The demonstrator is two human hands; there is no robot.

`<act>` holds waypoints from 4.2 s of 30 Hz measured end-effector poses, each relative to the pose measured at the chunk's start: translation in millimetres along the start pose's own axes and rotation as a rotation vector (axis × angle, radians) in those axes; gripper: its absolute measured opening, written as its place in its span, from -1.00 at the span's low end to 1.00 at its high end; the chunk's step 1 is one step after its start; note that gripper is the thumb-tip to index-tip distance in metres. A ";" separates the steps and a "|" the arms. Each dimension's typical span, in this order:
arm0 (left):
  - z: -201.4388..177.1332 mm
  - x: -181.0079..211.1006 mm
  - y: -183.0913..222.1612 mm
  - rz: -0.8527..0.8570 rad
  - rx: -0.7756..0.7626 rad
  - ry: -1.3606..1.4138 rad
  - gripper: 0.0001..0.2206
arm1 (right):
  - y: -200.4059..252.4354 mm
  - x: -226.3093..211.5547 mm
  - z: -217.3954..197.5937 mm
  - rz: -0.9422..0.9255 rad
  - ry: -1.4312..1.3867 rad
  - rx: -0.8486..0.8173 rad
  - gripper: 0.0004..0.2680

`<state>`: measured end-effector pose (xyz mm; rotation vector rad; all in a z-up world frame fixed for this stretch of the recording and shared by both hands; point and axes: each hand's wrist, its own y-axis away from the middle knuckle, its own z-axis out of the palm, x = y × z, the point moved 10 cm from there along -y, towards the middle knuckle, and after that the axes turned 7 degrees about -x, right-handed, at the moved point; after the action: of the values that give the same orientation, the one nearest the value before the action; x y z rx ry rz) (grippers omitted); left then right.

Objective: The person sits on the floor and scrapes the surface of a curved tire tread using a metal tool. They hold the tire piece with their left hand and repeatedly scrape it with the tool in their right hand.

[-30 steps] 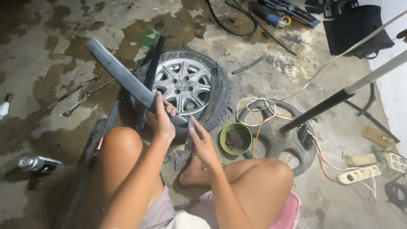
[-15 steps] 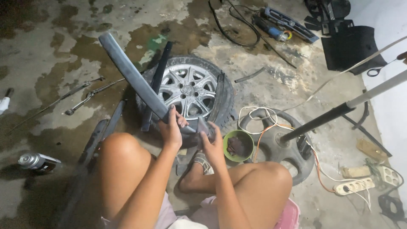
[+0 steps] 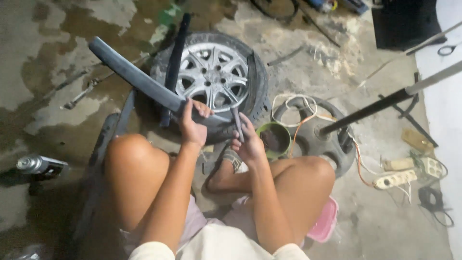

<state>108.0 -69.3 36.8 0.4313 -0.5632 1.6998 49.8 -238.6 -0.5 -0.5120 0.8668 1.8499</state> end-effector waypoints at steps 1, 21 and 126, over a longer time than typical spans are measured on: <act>-1.4 -1.1 1.6 -0.017 0.005 0.005 -0.61 | 4.6 -3.5 -1.4 0.002 -0.002 0.018 -0.66; 1.7 -3.2 -2.4 -0.019 -0.055 -0.039 -0.56 | -4.5 -6.6 16.5 -0.116 0.107 -0.203 -0.59; -119.8 -13.5 59.1 0.302 0.557 -0.303 -0.74 | -58.0 54.1 -69.8 -0.596 0.784 0.591 -0.81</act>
<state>55.3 -19.0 -75.9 1.0592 -0.3727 2.0968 77.4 -243.8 -102.4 -0.9978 1.5051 0.7617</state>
